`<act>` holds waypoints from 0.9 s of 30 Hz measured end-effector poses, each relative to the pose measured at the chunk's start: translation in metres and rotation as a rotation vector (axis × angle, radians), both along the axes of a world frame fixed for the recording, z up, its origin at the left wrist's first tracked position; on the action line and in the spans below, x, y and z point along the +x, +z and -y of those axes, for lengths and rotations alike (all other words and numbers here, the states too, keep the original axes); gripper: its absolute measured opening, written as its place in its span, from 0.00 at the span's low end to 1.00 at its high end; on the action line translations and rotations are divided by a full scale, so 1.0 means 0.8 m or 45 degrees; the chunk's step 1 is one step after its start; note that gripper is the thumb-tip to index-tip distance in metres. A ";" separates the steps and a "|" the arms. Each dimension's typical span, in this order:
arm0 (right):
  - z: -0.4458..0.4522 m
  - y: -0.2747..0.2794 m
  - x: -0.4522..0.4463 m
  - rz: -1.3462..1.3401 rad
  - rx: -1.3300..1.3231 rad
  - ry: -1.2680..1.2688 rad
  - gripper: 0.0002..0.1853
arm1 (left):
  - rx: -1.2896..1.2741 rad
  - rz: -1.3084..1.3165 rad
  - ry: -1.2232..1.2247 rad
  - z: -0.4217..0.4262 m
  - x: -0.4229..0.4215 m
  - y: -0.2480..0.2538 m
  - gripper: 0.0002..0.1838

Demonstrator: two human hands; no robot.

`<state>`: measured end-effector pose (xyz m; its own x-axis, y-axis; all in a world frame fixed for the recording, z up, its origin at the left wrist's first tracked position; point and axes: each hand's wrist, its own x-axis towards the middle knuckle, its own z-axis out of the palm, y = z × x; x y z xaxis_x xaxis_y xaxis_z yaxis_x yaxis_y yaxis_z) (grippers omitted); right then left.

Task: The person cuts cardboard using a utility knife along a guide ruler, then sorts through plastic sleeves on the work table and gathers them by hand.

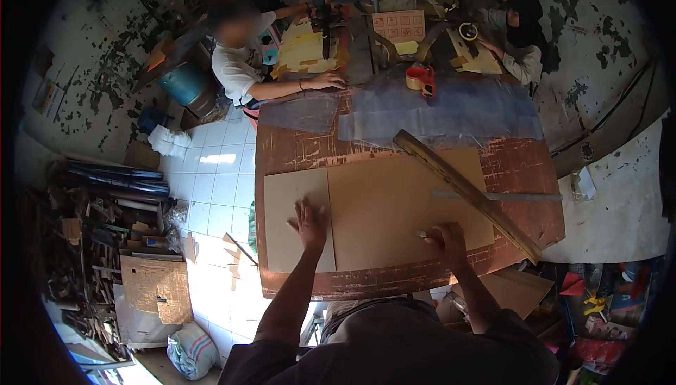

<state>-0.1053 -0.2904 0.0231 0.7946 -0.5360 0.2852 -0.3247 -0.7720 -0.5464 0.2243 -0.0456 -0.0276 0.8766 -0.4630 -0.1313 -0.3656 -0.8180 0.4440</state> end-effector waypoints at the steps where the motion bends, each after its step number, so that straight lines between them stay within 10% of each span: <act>1: 0.012 0.004 0.010 0.065 0.017 0.002 0.18 | -0.010 0.047 0.124 0.014 -0.008 0.000 0.40; 16: 0.304 0.071 0.339 0.388 -0.205 0.158 0.17 | 0.198 0.362 0.257 0.043 -0.042 -0.002 0.39; 27: 0.401 0.046 0.471 -0.564 -0.608 -0.142 0.18 | 0.156 0.305 0.224 0.046 -0.037 -0.001 0.38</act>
